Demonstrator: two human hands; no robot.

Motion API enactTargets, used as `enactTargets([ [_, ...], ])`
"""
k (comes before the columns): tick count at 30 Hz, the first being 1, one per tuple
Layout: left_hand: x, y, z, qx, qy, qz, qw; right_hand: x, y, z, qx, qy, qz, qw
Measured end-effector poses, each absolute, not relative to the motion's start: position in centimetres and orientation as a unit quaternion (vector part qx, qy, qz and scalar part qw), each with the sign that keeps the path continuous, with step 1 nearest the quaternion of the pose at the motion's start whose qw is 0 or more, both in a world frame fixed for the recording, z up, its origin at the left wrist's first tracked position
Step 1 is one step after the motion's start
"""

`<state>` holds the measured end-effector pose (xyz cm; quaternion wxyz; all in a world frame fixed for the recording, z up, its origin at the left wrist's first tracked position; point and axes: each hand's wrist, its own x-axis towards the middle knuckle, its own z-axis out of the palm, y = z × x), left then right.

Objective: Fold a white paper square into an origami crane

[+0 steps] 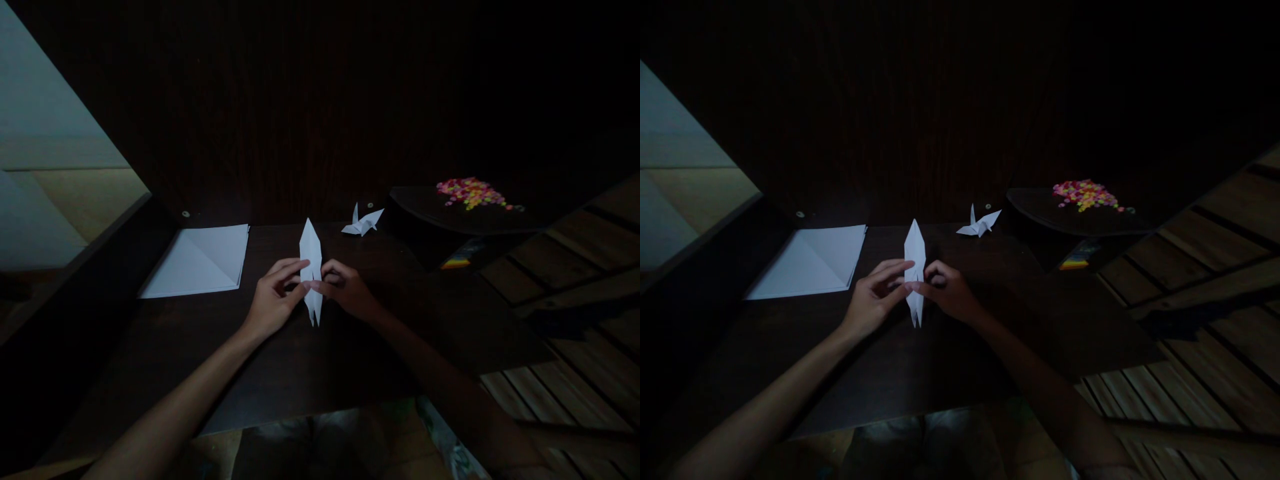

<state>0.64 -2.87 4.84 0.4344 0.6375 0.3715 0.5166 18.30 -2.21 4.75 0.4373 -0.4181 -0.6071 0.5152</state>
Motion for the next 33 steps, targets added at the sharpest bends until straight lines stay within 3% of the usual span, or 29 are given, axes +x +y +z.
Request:
enactTargets([
  [6,0.59,-2.68,4.23,0.661,0.343,0.491,0.452,18.39,-1.75,4.45,-0.433,-0.595,0.494,0.464],
  [17,0.38,-2.59,4.30,0.638,0.374,0.495,0.456,18.33,-1.93,4.74,-0.425,-0.592,0.547,0.412],
  [25,0.41,-2.45,4.01,0.645,0.355,0.498,0.457,18.50,-1.73,4.85,-0.453,-0.616,0.504,0.402],
  [33,0.39,-2.19,4.24,0.567,0.344,0.535,0.523,18.52,-1.79,4.68,-0.423,-0.552,0.591,0.409],
])
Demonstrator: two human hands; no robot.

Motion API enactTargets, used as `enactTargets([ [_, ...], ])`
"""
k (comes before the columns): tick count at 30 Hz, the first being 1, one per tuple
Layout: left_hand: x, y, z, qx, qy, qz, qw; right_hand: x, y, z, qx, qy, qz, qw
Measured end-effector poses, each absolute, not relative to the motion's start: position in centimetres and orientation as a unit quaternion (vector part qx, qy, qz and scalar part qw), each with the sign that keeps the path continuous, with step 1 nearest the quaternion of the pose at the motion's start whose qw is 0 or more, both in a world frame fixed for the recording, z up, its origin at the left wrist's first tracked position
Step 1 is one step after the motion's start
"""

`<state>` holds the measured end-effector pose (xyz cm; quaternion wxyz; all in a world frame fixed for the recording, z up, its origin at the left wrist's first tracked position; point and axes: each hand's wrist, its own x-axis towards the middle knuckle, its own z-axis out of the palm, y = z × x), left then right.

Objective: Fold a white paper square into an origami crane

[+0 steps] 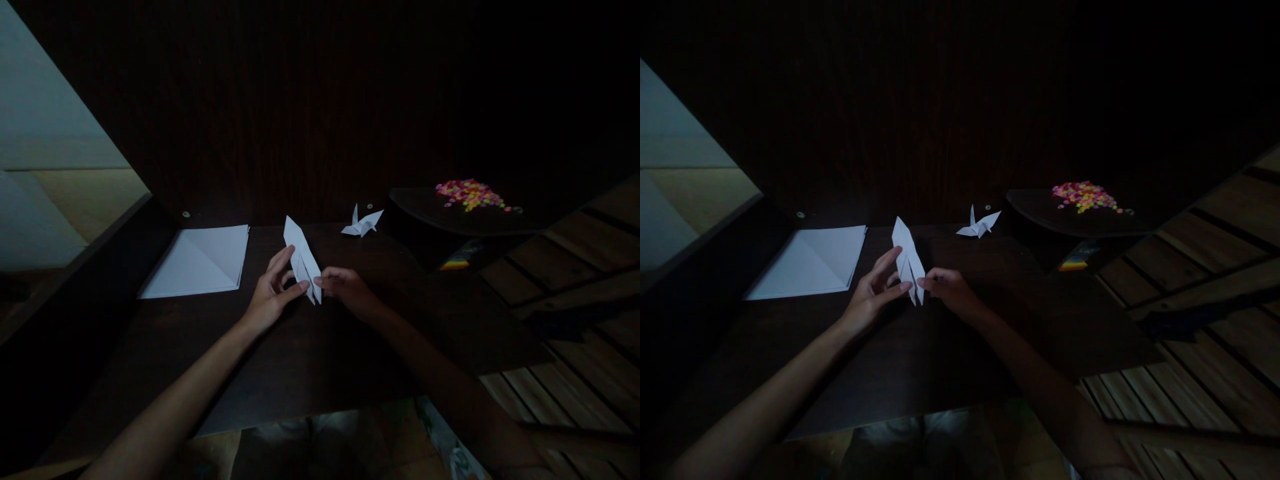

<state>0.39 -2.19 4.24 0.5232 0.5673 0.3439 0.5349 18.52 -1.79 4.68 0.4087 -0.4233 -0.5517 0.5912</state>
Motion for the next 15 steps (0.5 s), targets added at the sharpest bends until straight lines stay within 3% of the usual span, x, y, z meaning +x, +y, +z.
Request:
enactTargets([
  [15,1.6,-2.2,2.8,0.429,0.363,0.548,0.620,17.5,-1.2,3.2,-0.446,-0.495,0.524,0.530],
])
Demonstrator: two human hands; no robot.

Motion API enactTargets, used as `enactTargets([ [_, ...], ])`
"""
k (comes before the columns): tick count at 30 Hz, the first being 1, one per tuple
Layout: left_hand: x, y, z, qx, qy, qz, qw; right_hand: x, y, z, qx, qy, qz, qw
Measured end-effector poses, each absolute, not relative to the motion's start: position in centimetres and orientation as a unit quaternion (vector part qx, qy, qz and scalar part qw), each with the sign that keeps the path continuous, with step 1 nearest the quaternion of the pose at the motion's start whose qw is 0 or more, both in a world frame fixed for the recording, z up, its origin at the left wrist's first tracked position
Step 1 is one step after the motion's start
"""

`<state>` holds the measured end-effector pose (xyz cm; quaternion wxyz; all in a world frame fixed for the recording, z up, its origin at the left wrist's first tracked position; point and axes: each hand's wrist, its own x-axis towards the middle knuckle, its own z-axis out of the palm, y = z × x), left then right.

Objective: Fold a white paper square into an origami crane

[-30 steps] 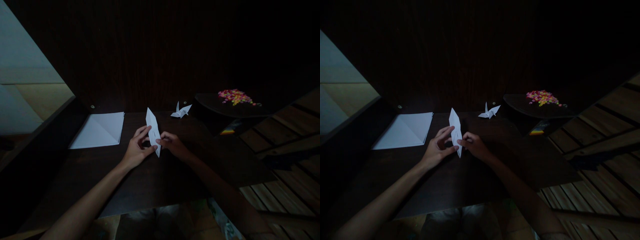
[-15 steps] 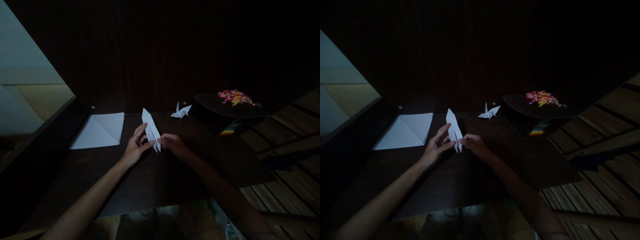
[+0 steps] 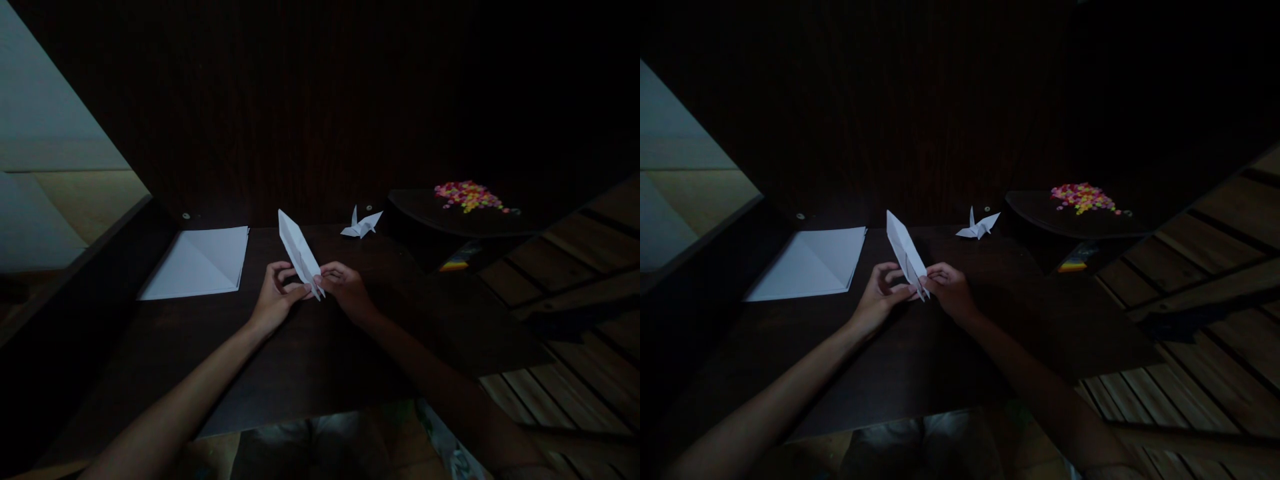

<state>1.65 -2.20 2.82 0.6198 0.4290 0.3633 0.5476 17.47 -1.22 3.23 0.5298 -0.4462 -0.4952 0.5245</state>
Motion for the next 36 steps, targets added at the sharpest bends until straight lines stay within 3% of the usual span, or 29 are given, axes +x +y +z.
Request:
enactTargets([
  [13,1.7,-2.5,3.2,0.470,0.414,0.520,0.581,17.1,-2.0,3.3,-0.429,-0.545,0.478,0.539],
  [28,1.6,-2.6,3.5,0.454,0.375,0.501,0.634,17.4,-1.8,3.1,-0.428,-0.536,0.527,0.502],
  [36,1.5,-2.2,3.4,0.467,0.377,0.554,0.577,17.3,-2.3,3.1,-0.426,-0.565,0.510,0.490],
])
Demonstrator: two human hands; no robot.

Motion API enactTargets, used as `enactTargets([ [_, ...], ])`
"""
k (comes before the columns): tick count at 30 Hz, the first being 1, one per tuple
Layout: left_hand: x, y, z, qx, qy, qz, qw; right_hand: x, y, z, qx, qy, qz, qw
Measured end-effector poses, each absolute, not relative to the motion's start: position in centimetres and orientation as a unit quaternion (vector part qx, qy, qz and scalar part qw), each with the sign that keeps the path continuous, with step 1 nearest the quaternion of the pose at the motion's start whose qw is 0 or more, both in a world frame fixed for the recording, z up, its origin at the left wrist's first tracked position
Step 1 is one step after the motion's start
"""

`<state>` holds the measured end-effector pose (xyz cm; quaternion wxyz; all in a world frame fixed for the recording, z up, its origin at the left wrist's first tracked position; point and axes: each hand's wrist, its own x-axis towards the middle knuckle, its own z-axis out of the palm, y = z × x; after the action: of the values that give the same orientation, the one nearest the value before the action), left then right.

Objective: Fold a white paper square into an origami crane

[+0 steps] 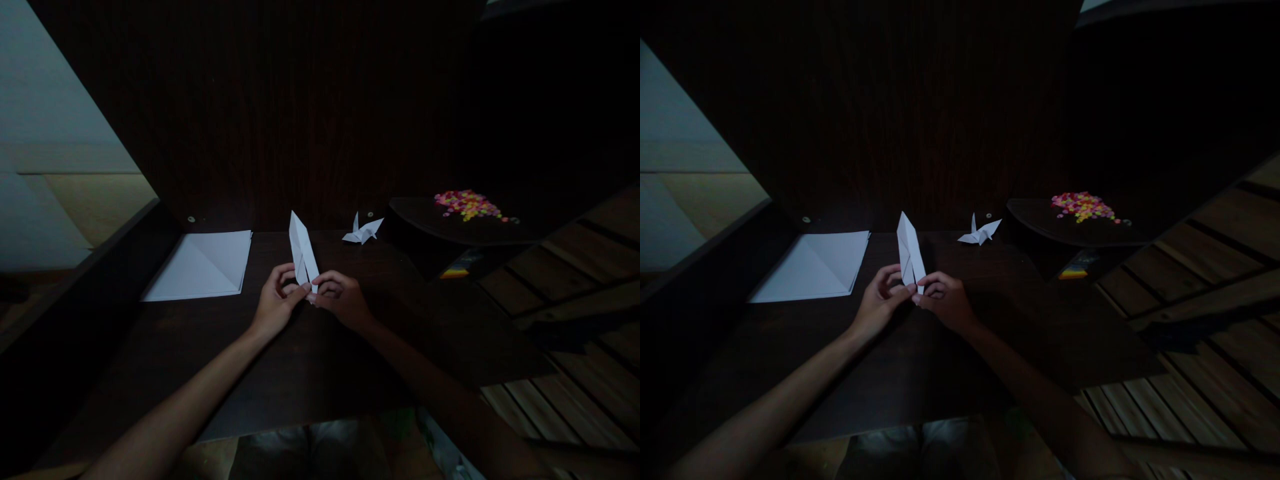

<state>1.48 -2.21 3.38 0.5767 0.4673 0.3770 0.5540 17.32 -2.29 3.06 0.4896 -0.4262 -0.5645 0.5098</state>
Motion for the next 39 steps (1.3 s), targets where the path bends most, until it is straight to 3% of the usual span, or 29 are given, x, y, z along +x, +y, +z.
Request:
enactTargets([
  [9,0.6,-2.1,3.7,0.527,0.313,0.529,0.587,17.2,-1.2,3.0,-0.416,-0.490,0.541,0.543],
  [18,0.0,-2.9,4.4,0.581,0.321,0.379,0.645,18.0,-1.1,4.0,-0.437,-0.454,0.508,0.587],
  [39,0.4,-2.6,4.1,0.590,0.368,0.447,0.563,18.0,-1.6,3.1,-0.431,-0.579,0.433,0.539],
])
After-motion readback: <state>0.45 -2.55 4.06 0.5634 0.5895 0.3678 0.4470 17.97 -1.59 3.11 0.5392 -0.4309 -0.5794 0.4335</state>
